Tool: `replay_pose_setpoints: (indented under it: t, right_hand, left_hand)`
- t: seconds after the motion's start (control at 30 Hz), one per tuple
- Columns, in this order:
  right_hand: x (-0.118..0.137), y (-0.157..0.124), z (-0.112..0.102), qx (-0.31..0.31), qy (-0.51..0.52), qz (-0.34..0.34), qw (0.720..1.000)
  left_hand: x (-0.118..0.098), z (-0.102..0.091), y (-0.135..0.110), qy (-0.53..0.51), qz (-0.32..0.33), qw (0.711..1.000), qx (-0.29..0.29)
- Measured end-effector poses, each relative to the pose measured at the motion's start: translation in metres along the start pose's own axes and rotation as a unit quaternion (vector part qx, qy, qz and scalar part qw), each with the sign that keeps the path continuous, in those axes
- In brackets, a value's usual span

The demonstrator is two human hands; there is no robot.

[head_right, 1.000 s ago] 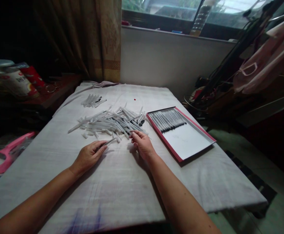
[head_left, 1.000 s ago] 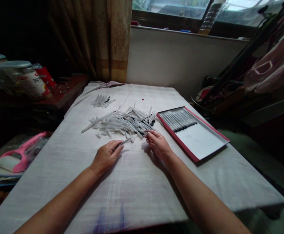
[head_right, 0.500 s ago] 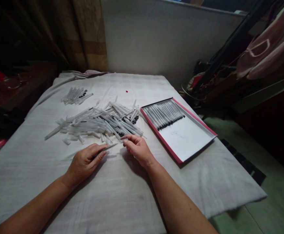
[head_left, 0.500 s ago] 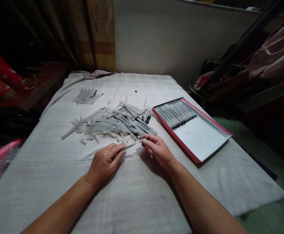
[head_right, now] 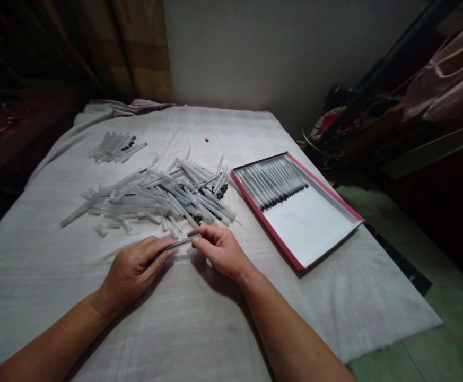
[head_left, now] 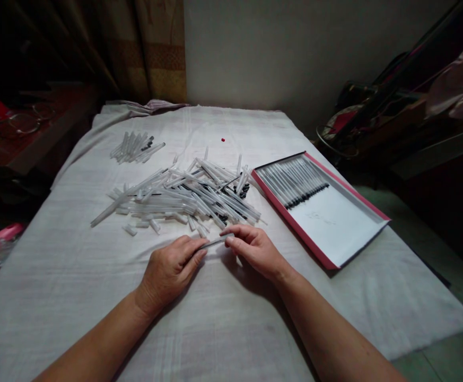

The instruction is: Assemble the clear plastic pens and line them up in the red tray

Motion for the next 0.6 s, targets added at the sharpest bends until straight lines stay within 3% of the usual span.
replay_pose_setpoints:
  t: [0.6]
  right_hand:
    - [-0.007,0.001,0.012,0.033,0.043,0.027,0.998]
  left_hand:
    - [-0.004,0.000,-0.003,0.042,0.023,0.999,0.007]
Point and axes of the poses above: each hand's wrist, its own y-axis towards the middle knuckle, its own z-axis out of the palm, x = y × z, the point moved 4 cm from there along y, towards the middle knuckle, and after that the axes turned 5 degrees about -z, right-handed, at the moved point
